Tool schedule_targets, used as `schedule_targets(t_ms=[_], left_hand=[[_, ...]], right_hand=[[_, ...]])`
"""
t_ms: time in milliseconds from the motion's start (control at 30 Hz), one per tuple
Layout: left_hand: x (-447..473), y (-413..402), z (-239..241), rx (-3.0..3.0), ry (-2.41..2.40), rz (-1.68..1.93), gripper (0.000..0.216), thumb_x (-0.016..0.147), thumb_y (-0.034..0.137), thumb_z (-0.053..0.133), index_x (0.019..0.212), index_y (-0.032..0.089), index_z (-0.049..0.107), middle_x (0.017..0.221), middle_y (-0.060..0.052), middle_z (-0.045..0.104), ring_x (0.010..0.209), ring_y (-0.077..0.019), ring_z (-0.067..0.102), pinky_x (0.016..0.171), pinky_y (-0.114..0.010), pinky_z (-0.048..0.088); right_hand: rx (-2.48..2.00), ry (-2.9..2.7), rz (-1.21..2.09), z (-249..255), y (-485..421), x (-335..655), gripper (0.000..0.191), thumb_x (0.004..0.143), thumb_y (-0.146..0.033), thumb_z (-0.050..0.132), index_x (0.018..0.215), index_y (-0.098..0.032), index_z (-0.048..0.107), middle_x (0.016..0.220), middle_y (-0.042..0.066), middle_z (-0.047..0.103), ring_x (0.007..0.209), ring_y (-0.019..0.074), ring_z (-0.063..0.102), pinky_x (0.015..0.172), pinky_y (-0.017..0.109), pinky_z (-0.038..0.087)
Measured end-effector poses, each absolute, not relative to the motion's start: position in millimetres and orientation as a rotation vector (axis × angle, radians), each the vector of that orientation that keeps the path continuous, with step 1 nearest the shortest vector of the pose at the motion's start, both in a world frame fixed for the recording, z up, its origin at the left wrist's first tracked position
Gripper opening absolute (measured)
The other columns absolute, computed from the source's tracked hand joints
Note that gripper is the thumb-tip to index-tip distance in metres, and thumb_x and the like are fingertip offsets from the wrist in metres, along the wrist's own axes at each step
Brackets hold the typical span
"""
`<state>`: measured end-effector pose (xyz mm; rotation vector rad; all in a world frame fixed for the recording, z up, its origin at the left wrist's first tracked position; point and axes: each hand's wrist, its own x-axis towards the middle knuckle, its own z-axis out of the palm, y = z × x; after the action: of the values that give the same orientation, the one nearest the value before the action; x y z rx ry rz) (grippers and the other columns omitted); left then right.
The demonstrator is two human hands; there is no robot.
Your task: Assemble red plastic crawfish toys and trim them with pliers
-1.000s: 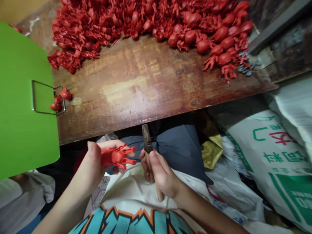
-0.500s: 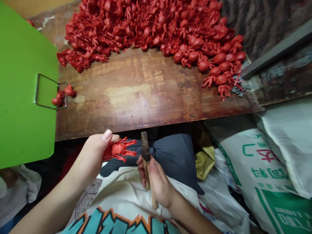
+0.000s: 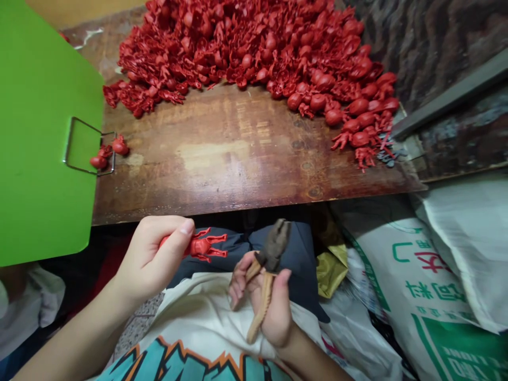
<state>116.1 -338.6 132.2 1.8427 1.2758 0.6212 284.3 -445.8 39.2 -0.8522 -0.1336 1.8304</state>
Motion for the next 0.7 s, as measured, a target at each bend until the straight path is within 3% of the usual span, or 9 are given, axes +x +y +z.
schedule_targets(t_ms=[133, 367, 700], left_hand=[[117, -338, 131, 1.857, 1.262, 0.570, 0.047, 0.104, 0.026, 0.043, 0.058, 0.021, 0.033, 0.051, 0.004, 0.035, 0.047, -0.0097, 0.033, 0.050, -0.029, 0.025], [118, -337, 128, 1.881, 1.245, 0.493, 0.047, 0.102, 0.027, 0.044, 0.057, 0.020, 0.034, 0.052, 0.004, 0.035, 0.047, -0.0094, 0.033, 0.050, -0.029, 0.024], [120, -338, 127, 1.911, 1.249, 0.461, 0.046, 0.102, 0.027, 0.045, 0.057, 0.021, 0.035, 0.051, 0.004, 0.037, 0.047, -0.0100, 0.034, 0.049, -0.029, 0.025]], right_hand=[[-0.812, -0.159, 1.663, 47, -445, 291, 0.067, 0.083, -0.092, 0.052, 0.089, -0.027, 0.067, 0.068, -0.001, 0.053, 0.058, 0.0175, 0.048, 0.054, 0.031, 0.047], [-0.848, -0.181, 1.701, 46, -445, 295, 0.068, 0.085, -0.092, 0.050, 0.088, -0.025, 0.063, 0.068, 0.000, 0.058, 0.055, 0.0179, 0.055, 0.053, 0.033, 0.053], [-0.832, -0.178, 1.740, 41, -442, 301, 0.069, 0.083, -0.094, 0.049, 0.086, -0.026, 0.059, 0.066, -0.002, 0.056, 0.051, 0.0165, 0.052, 0.051, 0.032, 0.052]])
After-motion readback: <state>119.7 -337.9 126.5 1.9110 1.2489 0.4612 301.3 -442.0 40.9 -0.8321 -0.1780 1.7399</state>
